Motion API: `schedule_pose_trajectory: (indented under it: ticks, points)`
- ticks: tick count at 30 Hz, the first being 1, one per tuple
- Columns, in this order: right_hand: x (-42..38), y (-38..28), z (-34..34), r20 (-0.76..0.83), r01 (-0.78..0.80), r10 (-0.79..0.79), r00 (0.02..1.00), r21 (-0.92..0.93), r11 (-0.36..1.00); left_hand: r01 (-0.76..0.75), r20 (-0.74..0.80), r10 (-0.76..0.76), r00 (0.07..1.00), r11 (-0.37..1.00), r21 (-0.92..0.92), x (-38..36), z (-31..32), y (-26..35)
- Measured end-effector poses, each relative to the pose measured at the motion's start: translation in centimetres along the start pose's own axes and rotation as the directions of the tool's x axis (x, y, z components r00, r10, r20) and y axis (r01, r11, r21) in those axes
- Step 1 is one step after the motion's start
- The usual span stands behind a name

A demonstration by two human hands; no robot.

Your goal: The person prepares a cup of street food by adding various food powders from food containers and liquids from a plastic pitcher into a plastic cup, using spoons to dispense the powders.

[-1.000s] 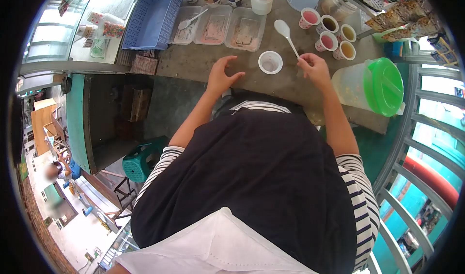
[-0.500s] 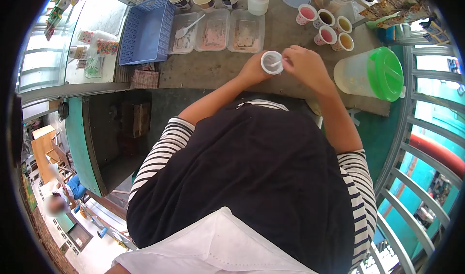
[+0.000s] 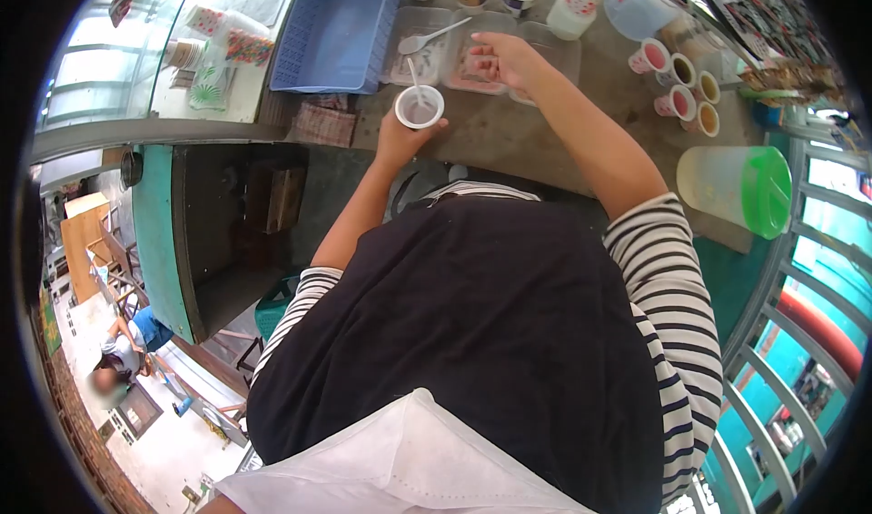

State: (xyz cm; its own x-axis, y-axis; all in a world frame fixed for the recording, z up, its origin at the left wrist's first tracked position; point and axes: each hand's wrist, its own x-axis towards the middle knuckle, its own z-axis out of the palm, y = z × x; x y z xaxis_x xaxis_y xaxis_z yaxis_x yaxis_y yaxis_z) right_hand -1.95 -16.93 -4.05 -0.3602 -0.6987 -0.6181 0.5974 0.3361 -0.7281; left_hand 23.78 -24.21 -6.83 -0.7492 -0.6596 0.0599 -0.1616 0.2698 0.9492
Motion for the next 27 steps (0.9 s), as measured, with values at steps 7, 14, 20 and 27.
schedule_pose_trajectory:
  ticks: [7,14,20,27]
  points:
    - [8.1,1.4,3.8,-0.155,0.02,0.017,0.988,0.234,0.972,-0.093,-0.015,0.099,0.995,0.974,0.208,0.8,-5.2,-4.2]
    - [7.1,2.4,5.7,-0.172,0.367,-0.424,0.889,-0.284,0.886,-0.105,-0.121,0.139,0.983,0.961,0.256,0.4,-5.0,-5.0]
    - [-0.4,0.2,4.6,0.165,0.733,-0.929,0.331,-0.665,0.142,-0.158,-0.025,0.178,0.984,0.925,0.346,0.6,-5.0,-5.2]
    - [-0.9,1.3,-4.5,-0.159,0.473,-0.851,0.5,-0.774,0.422,-0.199,0.026,0.202,0.979,0.924,0.327,0.6,-4.9,-5.3]
